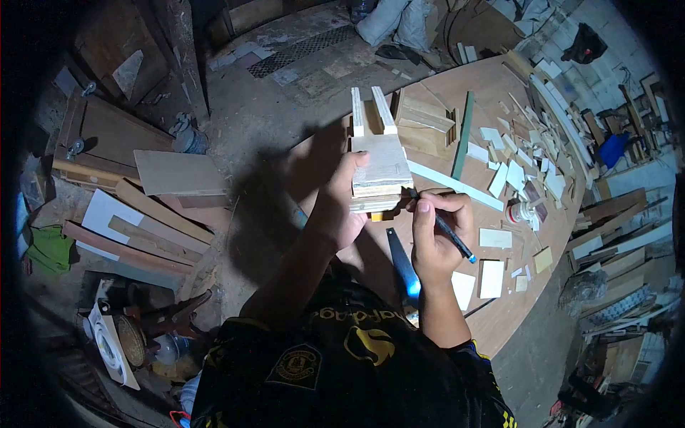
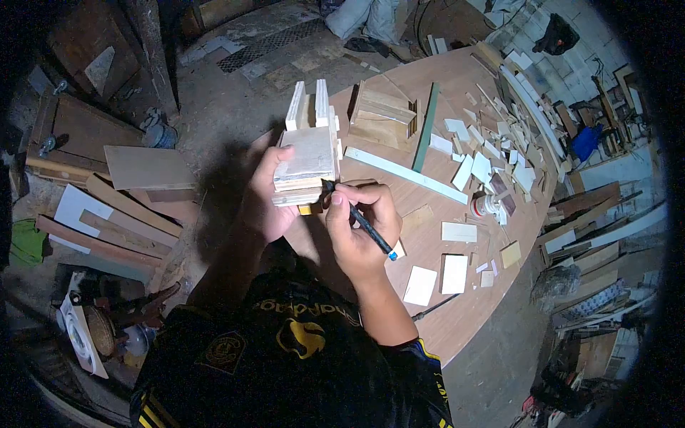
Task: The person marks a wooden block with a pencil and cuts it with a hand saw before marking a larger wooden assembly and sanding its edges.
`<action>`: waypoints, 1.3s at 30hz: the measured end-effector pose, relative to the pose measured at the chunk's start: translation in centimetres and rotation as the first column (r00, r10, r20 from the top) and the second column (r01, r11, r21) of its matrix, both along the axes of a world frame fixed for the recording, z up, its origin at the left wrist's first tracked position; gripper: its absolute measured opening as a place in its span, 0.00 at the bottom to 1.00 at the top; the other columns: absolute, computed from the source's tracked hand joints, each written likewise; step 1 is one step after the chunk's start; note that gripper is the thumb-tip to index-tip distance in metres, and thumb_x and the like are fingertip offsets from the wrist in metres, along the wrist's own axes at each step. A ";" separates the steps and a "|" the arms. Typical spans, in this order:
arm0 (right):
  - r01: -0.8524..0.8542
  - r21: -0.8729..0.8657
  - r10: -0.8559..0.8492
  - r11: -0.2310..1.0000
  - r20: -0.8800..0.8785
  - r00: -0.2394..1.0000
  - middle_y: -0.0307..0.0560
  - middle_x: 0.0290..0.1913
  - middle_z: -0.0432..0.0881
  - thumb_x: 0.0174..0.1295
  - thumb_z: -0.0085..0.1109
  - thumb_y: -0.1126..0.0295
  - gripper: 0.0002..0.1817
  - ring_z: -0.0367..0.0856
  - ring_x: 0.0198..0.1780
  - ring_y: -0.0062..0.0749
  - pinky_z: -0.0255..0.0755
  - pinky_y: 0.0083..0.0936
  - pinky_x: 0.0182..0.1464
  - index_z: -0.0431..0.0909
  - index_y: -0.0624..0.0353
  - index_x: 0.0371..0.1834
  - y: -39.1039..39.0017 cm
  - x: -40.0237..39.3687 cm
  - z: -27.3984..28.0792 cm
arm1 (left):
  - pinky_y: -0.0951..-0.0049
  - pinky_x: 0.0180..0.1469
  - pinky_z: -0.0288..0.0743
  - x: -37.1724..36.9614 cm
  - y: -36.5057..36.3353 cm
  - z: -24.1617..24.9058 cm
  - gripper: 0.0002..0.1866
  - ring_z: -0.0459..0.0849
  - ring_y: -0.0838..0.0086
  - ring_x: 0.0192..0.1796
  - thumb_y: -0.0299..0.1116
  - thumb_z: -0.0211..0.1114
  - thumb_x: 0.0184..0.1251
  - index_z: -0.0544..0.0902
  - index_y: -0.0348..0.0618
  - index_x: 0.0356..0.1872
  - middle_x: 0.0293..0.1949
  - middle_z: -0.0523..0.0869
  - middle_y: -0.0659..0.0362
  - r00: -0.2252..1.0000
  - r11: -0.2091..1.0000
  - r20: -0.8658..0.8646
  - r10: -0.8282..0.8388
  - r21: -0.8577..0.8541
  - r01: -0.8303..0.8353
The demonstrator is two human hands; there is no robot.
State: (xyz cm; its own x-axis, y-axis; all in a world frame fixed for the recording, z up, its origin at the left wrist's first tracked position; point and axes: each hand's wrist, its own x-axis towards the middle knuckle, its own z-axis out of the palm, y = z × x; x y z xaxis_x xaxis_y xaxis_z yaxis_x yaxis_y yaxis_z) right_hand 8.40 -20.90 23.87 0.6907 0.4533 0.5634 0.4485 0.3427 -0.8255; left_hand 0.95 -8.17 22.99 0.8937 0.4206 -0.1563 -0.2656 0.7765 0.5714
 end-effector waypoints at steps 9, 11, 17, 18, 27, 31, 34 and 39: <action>0.069 -0.025 -0.066 0.997 0.088 0.994 0.47 0.31 0.82 0.63 0.62 0.80 0.06 0.80 0.30 0.19 0.73 0.15 0.33 0.74 0.67 0.37 0.3 0.2 -0.4 | 0.63 0.56 0.77 0.4 -0.5 0.7 0.25 0.82 0.65 0.53 0.43 0.43 0.73 0.68 0.40 0.65 0.52 0.80 0.51 0.985 0.966 -0.034 0.167 0.204 -0.156; 0.063 -0.020 -0.062 0.998 0.073 0.995 0.47 0.31 0.82 0.63 0.62 0.80 0.06 0.80 0.30 0.19 0.73 0.15 0.33 0.74 0.67 0.37 0.4 0.1 -0.1 | 0.64 0.56 0.77 0.4 -0.6 1.0 0.25 0.83 0.65 0.53 0.42 0.43 0.73 0.67 0.40 0.65 0.52 0.80 0.51 0.984 0.965 -0.038 0.175 0.205 -0.164; 0.065 -0.003 -0.064 0.998 0.071 0.995 0.47 0.31 0.82 0.63 0.61 0.80 0.06 0.79 0.30 0.18 0.73 0.16 0.32 0.73 0.68 0.37 0.6 0.2 -0.5 | 0.64 0.56 0.78 0.3 -0.8 1.4 0.24 0.83 0.66 0.53 0.40 0.42 0.73 0.67 0.41 0.65 0.53 0.79 0.51 0.974 0.954 -0.041 0.224 0.216 -0.210; 0.069 0.014 -0.069 0.998 0.066 0.995 0.47 0.31 0.82 0.63 0.62 0.80 0.06 0.78 0.30 0.18 0.73 0.16 0.32 0.73 0.68 0.37 0.6 0.2 -0.5 | 0.64 0.56 0.78 0.3 -0.8 1.5 0.24 0.82 0.66 0.53 0.40 0.42 0.73 0.67 0.41 0.65 0.53 0.79 0.51 0.971 0.949 -0.044 0.237 0.227 -0.221; 0.100 -0.088 -0.090 0.991 0.117 0.989 0.47 0.31 0.81 0.63 0.62 0.79 0.06 0.78 0.31 0.20 0.73 0.16 0.34 0.74 0.67 0.37 0.2 0.6 -1.1 | 0.62 0.57 0.77 0.5 -0.7 0.9 0.25 0.80 0.66 0.57 0.39 0.43 0.72 0.66 0.43 0.67 0.55 0.78 0.52 0.967 0.933 0.027 0.253 0.258 -0.251; 0.007 0.132 0.005 0.991 -0.085 0.996 0.49 0.37 0.79 0.67 0.55 0.81 0.04 0.77 0.34 0.22 0.72 0.18 0.36 0.69 0.65 0.41 -0.4 0.1 -0.2 | 0.61 0.57 0.77 -0.3 -0.3 1.1 0.25 0.81 0.64 0.56 0.41 0.43 0.73 0.66 0.42 0.67 0.56 0.78 0.50 0.981 0.961 -0.001 0.194 0.202 -0.189; -0.017 0.122 0.022 0.992 -0.035 0.999 0.49 0.36 0.80 0.66 0.56 0.80 0.04 0.77 0.33 0.22 0.72 0.17 0.36 0.71 0.65 0.40 -0.7 -0.3 0.0 | 0.60 0.56 0.78 -0.7 0.2 0.6 0.26 0.82 0.62 0.55 0.44 0.43 0.74 0.66 0.38 0.66 0.55 0.78 0.48 0.996 0.990 -0.022 0.087 0.110 -0.084; -0.020 -0.041 0.029 0.999 0.231 0.972 0.53 0.36 0.85 0.57 0.67 0.79 0.09 0.85 0.33 0.29 0.76 0.21 0.35 0.76 0.65 0.37 -0.1 -1.3 -0.9 | 0.63 0.58 0.76 -0.3 -0.1 0.3 0.27 0.83 0.64 0.52 0.47 0.43 0.76 0.69 0.33 0.63 0.50 0.82 0.48 0.978 0.942 -0.004 0.206 0.272 -0.198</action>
